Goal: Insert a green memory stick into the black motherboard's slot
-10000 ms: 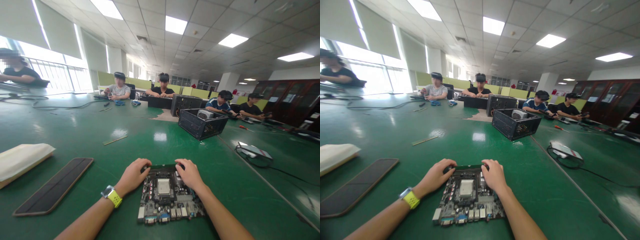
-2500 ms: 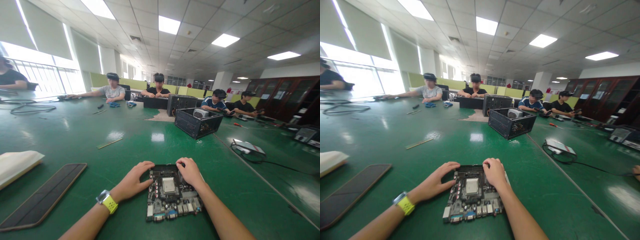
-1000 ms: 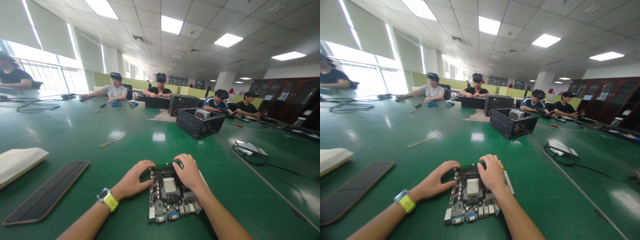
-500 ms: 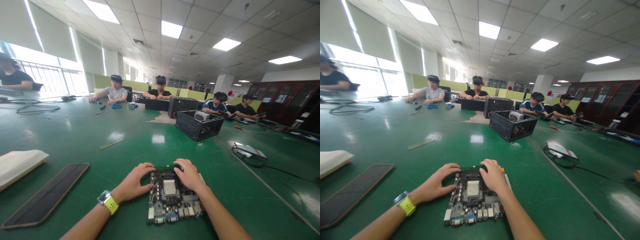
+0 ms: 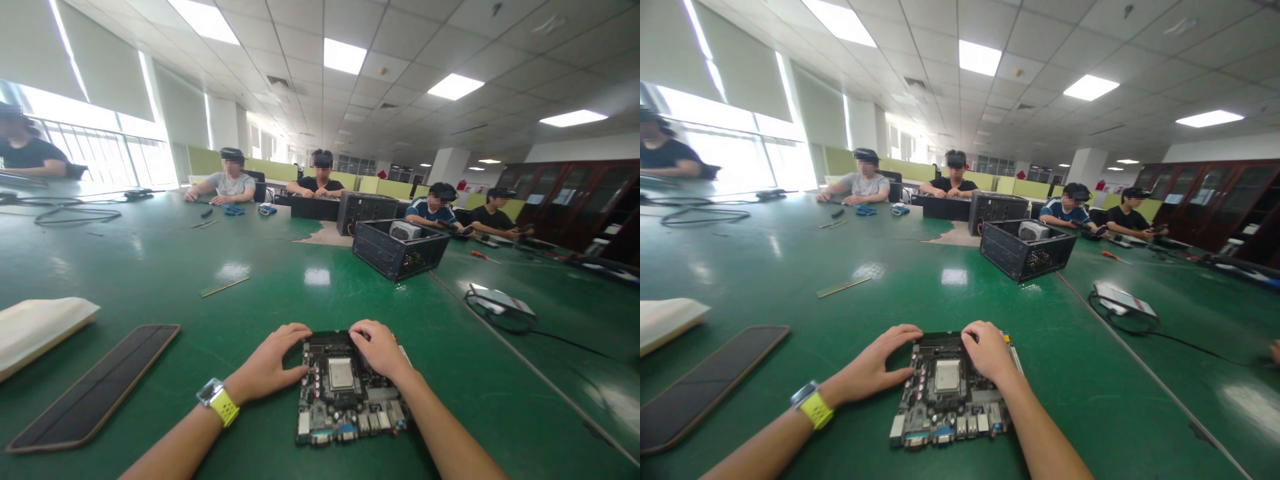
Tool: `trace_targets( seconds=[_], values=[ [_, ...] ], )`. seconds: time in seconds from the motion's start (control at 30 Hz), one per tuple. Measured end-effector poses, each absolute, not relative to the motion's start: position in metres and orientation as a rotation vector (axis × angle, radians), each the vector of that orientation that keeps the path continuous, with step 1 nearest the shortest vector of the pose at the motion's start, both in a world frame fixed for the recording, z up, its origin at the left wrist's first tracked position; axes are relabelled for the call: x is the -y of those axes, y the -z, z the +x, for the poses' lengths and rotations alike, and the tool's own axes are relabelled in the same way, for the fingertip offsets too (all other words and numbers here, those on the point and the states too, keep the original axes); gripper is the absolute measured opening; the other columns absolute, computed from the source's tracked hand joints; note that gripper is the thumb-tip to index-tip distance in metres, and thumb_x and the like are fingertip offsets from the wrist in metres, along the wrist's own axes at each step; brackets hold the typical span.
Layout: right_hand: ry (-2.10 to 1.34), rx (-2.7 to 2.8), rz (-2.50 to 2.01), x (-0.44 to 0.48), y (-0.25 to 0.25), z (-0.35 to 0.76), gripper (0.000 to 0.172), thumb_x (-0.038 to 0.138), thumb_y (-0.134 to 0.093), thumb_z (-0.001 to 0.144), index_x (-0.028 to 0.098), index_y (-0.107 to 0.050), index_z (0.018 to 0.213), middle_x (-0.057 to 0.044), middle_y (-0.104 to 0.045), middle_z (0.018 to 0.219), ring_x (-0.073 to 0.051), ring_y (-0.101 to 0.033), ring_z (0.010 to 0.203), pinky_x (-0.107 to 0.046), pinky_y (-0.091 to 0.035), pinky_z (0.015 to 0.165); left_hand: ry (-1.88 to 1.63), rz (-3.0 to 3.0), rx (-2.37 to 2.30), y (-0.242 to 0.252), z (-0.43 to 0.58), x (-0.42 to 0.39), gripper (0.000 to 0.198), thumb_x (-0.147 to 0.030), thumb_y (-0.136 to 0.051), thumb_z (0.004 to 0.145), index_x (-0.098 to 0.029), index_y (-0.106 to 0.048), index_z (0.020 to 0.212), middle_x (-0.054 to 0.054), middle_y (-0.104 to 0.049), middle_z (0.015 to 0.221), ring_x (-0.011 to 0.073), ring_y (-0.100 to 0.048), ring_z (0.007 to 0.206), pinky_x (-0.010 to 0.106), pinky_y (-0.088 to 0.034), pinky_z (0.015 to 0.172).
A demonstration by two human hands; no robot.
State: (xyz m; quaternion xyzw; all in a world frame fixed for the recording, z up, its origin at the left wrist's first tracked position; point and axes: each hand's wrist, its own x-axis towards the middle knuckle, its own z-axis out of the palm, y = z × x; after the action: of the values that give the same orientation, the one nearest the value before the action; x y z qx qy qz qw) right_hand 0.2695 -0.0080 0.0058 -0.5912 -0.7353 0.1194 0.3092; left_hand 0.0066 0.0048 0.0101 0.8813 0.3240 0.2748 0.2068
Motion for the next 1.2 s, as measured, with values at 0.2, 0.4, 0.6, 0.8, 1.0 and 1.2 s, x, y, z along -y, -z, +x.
trace_targets(
  seconds=[0.2,0.4,0.6,0.8,1.0,1.2],
  values=[
    [-0.326,1.934,-1.562,0.0091,-0.0081,0.2684,0.022,0.027,-0.049,0.084,0.022,-0.070,0.083,-0.002,-0.070,0.091,-0.018,-0.060,0.088,-0.028,-0.041,0.083,-0.758,2.448,-0.900,-0.0116,0.0069,-0.0040,0.049,-0.030,-0.065,0.078,-0.023,-0.052,0.125,0.009,-0.052,0.129,0.0261,-0.049,0.118,0.042,-0.037,0.104],
    [-0.319,1.908,-1.569,0.0100,-0.0097,0.2683,0.019,0.028,-0.051,0.082,0.021,-0.069,0.079,-0.002,-0.069,0.088,-0.018,-0.059,0.086,-0.028,-0.041,0.082,-0.734,2.452,-0.909,-0.0126,0.0069,-0.0041,0.049,-0.028,-0.065,0.078,-0.023,-0.052,0.125,0.009,-0.051,0.130,0.0257,-0.049,0.118,0.042,-0.037,0.104],
    [-0.318,1.909,-1.566,0.0096,-0.0099,0.2693,0.022,0.028,-0.050,0.083,0.020,-0.069,0.077,-0.002,-0.069,0.086,-0.017,-0.059,0.085,-0.027,-0.040,0.080,-0.731,2.459,-0.897,-0.0116,0.0070,-0.0050,0.050,-0.027,-0.065,0.078,-0.022,-0.051,0.126,0.009,-0.051,0.129,0.0254,-0.049,0.118,0.042,-0.037,0.104],
    [-0.323,1.914,-1.563,0.0089,-0.0091,0.2704,0.021,0.028,-0.050,0.083,0.020,-0.068,0.075,-0.003,-0.069,0.086,-0.017,-0.059,0.084,-0.027,-0.040,0.080,-0.732,2.454,-0.902,-0.0106,0.0073,-0.0059,0.050,-0.027,-0.065,0.078,-0.022,-0.052,0.125,0.009,-0.051,0.130,0.0264,-0.049,0.118,0.042,-0.037,0.105],
    [-0.325,1.887,-1.560,0.0095,-0.0109,0.2708,0.020,0.029,-0.051,0.082,0.019,-0.067,0.074,-0.003,-0.068,0.083,-0.017,-0.059,0.083,-0.027,-0.040,0.079,-0.741,2.468,-0.903,-0.0105,0.0072,-0.0058,0.049,-0.026,-0.065,0.078,-0.023,-0.051,0.125,0.009,-0.051,0.130,0.0264,-0.048,0.119,0.043,-0.037,0.105],
    [-0.330,1.887,-1.554,0.0095,-0.0118,0.2713,0.021,0.030,-0.050,0.083,0.019,-0.067,0.074,-0.003,-0.068,0.081,-0.017,-0.058,0.080,-0.026,-0.039,0.077,-0.726,2.471,-0.945,-0.0086,0.0066,-0.0063,0.056,-0.027,-0.065,0.078,-0.022,-0.046,0.130,0.010,-0.050,0.132,0.0259,-0.046,0.122,0.044,-0.036,0.106]
  ],
)
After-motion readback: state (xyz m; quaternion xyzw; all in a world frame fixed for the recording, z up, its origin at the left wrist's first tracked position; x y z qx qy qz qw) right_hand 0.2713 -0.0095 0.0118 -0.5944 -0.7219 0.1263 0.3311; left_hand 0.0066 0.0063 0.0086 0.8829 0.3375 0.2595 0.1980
